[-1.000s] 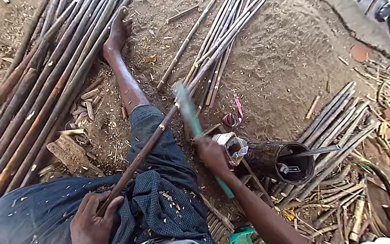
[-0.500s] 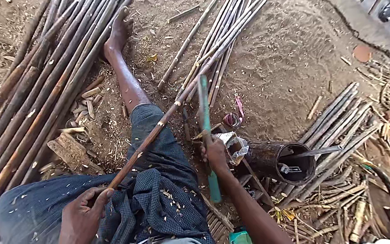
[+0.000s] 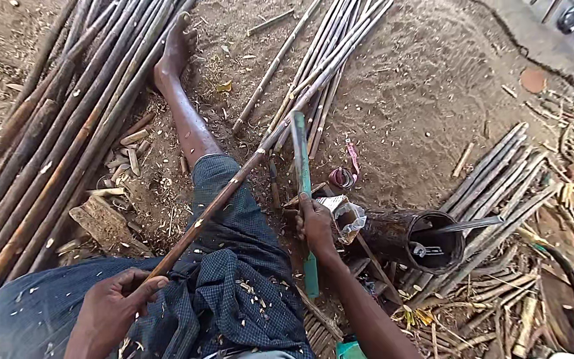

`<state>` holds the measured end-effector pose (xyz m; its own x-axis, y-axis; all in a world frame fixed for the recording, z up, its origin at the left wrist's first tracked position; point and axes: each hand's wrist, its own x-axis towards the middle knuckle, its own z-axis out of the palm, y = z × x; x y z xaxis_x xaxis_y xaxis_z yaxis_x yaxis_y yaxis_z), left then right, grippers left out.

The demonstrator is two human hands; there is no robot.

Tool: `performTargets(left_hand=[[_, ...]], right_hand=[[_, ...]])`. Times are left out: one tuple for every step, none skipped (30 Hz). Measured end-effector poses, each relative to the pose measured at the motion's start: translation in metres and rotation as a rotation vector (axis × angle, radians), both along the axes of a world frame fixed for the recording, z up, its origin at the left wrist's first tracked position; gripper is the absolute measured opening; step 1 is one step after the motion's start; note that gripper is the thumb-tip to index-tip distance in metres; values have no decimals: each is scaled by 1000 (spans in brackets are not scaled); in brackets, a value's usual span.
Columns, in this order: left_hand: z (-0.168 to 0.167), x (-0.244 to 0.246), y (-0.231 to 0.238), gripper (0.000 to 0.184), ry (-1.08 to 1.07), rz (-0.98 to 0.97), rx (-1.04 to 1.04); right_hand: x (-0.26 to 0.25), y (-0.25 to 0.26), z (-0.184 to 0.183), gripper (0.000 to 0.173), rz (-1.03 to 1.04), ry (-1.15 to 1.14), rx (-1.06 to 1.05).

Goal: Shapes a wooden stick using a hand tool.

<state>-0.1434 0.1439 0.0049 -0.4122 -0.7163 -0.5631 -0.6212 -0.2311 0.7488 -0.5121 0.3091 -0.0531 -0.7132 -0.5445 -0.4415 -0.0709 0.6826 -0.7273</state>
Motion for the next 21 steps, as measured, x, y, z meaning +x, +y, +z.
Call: performTargets(left_hand=[[0, 0, -1, 21, 5, -6, 9], [1, -1, -3, 21, 6, -15, 14], [3, 1, -4, 20, 0, -24, 23], [4, 1, -5, 20, -6, -35, 32], [4, 0, -8, 20, -10, -44, 34], [4, -1, -9, 21, -13, -50, 34], [3, 0, -8, 23, -18, -53, 42], [3, 0, -8, 24, -18, -58, 52], [3, 1, -9, 25, -15, -64, 57], [3, 1, -10, 26, -15, -72, 59], [3, 3, -9, 28, -14, -79, 59], [2, 3, -10, 30, -8, -85, 55], [0, 3, -11, 32, -1, -90, 53], [-1, 3, -11, 34, 2, -94, 58], [-1, 3, -10, 34, 6, -95, 75], [-1, 3, -10, 35, 14, -95, 94], [-1, 3, -12, 36, 22, -99, 110], [-1, 4, -13, 38, 29, -101, 128], [-1, 5, -14, 39, 41, -99, 148], [-2, 4, -16, 40, 56, -97, 165], [-3, 3, -17, 41, 70, -95, 184]], right_hand=[[5, 1, 2, 53, 92, 17, 29], [14, 2, 6, 51, 266, 56, 65], [23, 6, 8, 49, 392, 106, 79], [25, 7, 10, 49, 395, 114, 76], [18, 4, 10, 50, 279, 66, 46], [8, -1, 4, 52, 109, 18, 4], [2, -4, -3, 53, -1, -4, -29], [3, -4, -6, 53, 20, -7, -17], [10, -3, -2, 52, 161, 18, 27], [18, 0, 2, 50, 332, 77, 63], [23, 3, 3, 51, 416, 135, 87], [21, 3, 5, 52, 360, 123, 82], [12, 0, 4, 53, 214, 75, 55], [5, -3, -2, 55, 69, 37, 17], [3, -2, -7, 55, 25, 20, 4], [9, 1, -4, 56, 111, 21, 30], [19, 3, 1, 53, 276, 63, 55], [27, 5, 4, 50, 402, 124, 72], [28, 6, 7, 50, 404, 129, 80], [22, 2, 9, 52, 292, 87, 74], [12, -2, 3, 54, 144, 45, 53]])
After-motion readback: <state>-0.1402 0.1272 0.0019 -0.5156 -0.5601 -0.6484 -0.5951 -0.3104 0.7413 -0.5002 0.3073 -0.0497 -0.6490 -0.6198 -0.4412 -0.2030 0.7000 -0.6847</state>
